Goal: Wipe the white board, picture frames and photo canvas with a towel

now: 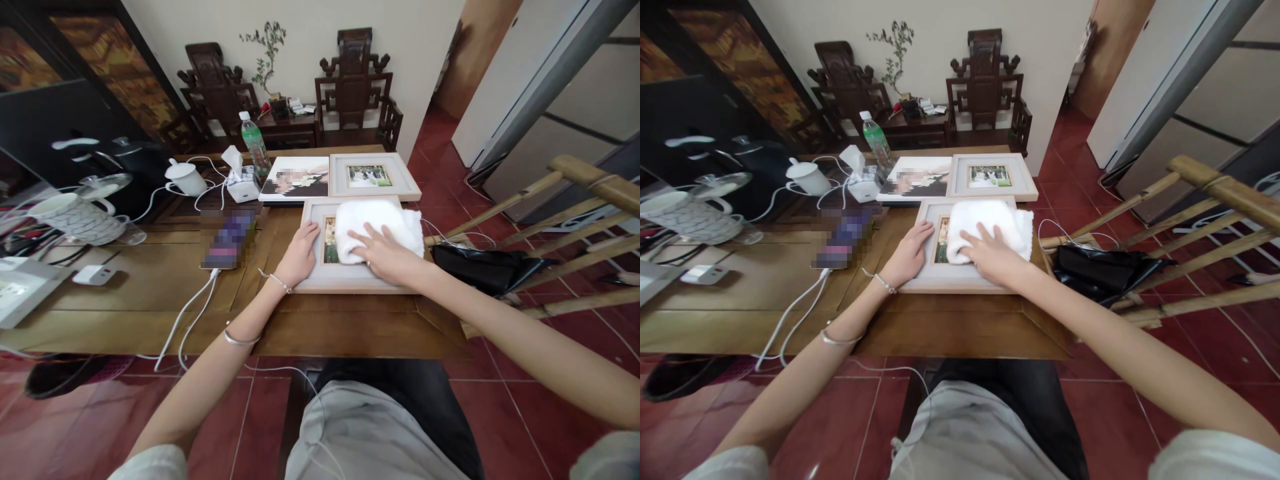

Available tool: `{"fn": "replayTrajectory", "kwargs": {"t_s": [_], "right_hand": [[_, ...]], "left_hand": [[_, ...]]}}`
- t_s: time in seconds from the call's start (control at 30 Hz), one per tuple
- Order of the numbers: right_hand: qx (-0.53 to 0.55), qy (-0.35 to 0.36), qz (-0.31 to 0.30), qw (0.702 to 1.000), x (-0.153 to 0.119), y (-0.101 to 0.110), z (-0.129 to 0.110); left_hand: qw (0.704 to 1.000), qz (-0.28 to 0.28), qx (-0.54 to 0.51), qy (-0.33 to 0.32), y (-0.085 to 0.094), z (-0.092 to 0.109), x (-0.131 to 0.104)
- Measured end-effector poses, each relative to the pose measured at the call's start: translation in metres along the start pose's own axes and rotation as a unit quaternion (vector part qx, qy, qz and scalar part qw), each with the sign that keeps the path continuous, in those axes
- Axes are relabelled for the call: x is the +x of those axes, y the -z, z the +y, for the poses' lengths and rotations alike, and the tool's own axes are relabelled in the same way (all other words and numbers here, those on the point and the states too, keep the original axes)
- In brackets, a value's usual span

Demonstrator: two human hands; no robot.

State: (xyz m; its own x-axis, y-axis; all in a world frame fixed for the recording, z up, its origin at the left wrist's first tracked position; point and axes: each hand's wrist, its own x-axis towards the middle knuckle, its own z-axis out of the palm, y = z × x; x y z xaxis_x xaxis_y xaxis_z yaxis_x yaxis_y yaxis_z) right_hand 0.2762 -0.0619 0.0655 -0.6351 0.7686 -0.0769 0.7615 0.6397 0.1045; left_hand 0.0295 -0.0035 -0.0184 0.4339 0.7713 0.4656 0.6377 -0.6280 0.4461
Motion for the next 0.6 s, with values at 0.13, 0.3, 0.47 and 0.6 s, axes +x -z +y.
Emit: {"fn": "replayTrajectory", "kwargs": {"t_s": [0.13, 0.3, 0.47, 0.6], "right_hand": [[0.057, 0.071, -0.050, 0.995, -0.047, 0.028, -0.042], [0.082, 0.088, -0.041, 0.992, -0.061, 0.030, -0.062], [0.051, 0.004, 0.018, 0.999, -0.020, 0.000, -0.014], [0.012, -0.095, 0.101, 0.990, 0.026, -0.010, 0.043]], "left_hand": [[1.000, 0.001, 0.002, 0.002, 0.000, 0.002, 0.000], [1.000, 0.001, 0.005, -0.001, -0.001, 0.002, 0.000], [1.000, -0.002, 0.008, -0.010, -0.001, 0.000, 0.000], [1.000, -0.004, -0.002, -0.008, -0.001, -0.001, 0.000]]}}
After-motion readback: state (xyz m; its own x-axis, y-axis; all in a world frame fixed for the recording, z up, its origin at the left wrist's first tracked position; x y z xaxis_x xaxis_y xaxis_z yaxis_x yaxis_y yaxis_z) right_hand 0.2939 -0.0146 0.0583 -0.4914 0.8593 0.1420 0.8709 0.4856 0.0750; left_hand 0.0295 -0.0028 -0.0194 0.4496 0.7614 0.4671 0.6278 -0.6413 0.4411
